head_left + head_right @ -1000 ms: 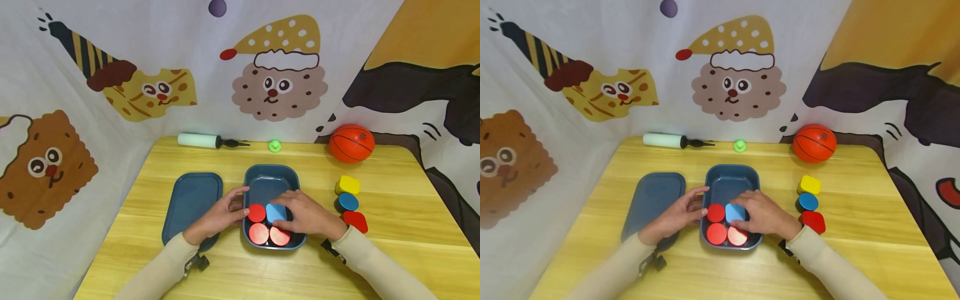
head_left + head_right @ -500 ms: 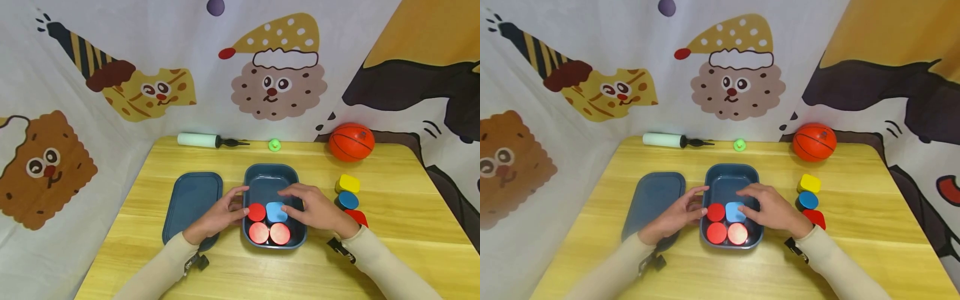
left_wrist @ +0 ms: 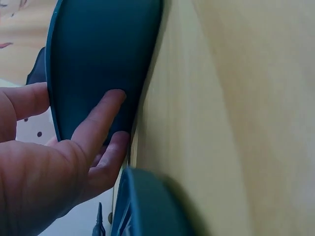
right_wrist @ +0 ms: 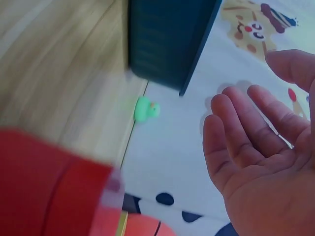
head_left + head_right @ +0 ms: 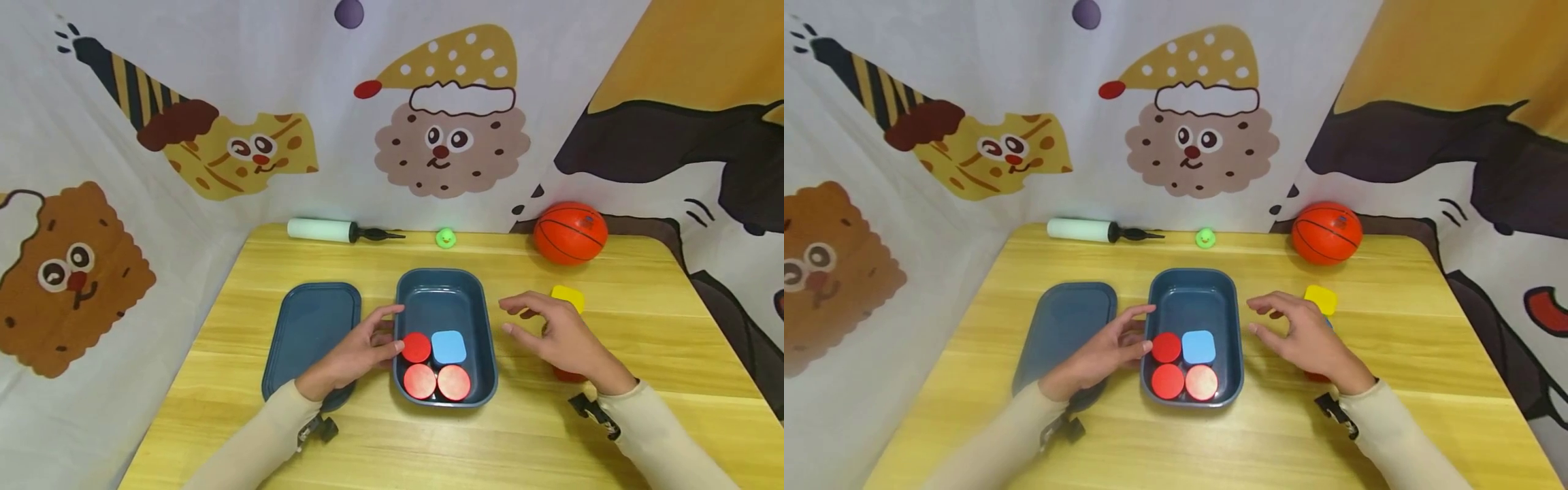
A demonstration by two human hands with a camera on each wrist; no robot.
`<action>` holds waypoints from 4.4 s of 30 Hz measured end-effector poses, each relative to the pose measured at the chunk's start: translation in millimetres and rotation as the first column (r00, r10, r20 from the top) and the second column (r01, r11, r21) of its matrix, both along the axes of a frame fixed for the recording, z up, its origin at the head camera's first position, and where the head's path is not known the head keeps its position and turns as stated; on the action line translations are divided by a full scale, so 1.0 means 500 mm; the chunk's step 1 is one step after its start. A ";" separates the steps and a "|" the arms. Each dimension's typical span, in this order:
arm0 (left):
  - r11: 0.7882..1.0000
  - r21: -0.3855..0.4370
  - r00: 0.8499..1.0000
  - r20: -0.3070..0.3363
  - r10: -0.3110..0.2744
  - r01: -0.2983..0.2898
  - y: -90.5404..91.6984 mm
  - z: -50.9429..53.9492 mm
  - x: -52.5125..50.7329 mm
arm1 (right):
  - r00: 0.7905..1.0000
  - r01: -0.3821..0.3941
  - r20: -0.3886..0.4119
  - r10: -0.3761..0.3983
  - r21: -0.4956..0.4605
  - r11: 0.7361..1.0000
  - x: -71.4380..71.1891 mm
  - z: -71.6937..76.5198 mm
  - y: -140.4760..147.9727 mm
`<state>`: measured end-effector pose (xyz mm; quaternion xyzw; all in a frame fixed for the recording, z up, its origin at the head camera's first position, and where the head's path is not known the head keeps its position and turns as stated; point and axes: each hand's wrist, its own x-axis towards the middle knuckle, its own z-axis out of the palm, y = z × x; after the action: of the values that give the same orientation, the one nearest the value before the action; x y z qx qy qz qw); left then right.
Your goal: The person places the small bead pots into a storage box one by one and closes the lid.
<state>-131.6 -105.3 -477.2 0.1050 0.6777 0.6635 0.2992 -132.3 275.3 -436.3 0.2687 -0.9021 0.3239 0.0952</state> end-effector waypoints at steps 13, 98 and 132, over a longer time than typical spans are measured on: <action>1.000 -0.026 1.000 -0.011 -0.005 0.004 0.004 0.007 0.005 | 0.983 0.184 0.029 -0.183 -0.012 0.983 0.036 0.000 0.101; 1.000 -0.011 1.000 0.026 -0.011 0.011 -0.003 -0.001 -0.010 | 0.988 0.027 0.154 -0.021 -0.038 0.999 -0.059 0.060 -0.066; 0.999 0.012 0.998 0.043 -0.036 0.035 -0.004 0.003 -0.014 | 0.926 -0.199 0.335 0.172 0.046 0.979 -0.118 -0.043 -0.248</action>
<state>-138.5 -107.1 -475.7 0.1042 0.6653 0.6639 0.3250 -191.5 151.6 -457.7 0.2985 -0.8880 0.3356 -0.0985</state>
